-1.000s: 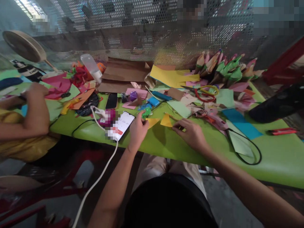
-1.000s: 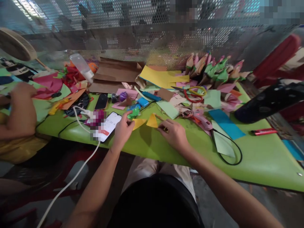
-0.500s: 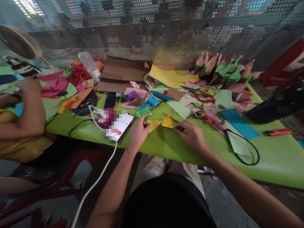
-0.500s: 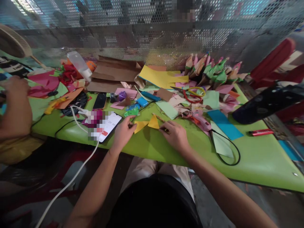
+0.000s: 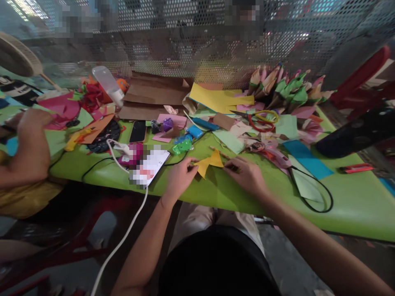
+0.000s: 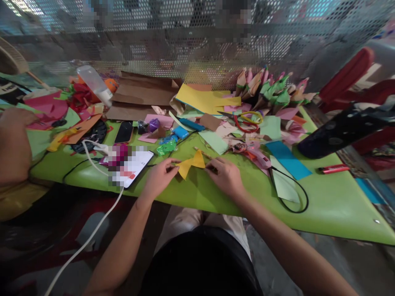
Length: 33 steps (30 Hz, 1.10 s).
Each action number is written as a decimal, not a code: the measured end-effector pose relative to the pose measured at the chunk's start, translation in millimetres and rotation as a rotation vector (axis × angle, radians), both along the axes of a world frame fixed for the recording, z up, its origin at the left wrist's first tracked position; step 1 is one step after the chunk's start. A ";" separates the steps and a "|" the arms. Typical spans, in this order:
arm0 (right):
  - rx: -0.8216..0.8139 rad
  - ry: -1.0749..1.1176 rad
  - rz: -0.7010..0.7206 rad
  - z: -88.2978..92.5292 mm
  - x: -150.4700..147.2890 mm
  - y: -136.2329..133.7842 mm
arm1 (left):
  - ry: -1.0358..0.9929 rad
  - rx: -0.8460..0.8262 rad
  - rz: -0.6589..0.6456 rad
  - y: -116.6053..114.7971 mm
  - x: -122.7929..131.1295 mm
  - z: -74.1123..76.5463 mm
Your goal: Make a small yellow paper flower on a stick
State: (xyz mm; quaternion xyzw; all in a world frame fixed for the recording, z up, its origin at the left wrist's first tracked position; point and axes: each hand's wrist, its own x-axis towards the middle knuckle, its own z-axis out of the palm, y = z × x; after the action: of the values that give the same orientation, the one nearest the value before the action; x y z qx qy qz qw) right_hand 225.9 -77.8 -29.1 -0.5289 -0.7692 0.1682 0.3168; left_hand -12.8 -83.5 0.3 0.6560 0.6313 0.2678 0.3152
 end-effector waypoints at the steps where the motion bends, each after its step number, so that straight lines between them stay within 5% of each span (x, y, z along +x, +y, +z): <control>1: -0.005 -0.003 -0.001 0.3 0.2 0.2 | 0.002 -0.001 -0.011 -0.6 0.1 -0.1; 10: 0.017 0.006 0.012 2.3 -0.5 -2.1 | 0.209 0.198 -0.103 -11.4 -10.5 4.3; 16: 0.210 -0.122 -0.095 2.8 11.6 9.0 | 0.304 0.351 -0.260 -12.4 -15.0 -4.1; 22: 0.137 -0.326 -0.186 -7.3 17.5 13.7 | 0.281 0.391 -0.263 -13.2 -10.0 -13.1; 33: 0.191 -0.191 -0.210 -7.6 21.5 10.2 | 0.318 0.444 -0.244 -15.7 -7.9 -19.2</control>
State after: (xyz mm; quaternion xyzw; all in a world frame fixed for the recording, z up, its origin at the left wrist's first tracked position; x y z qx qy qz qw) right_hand 247.4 -67.6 -36.7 -0.5873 -0.7488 0.0092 0.3071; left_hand -20.6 -99.2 -18.9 0.8137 0.5151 0.2533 0.0913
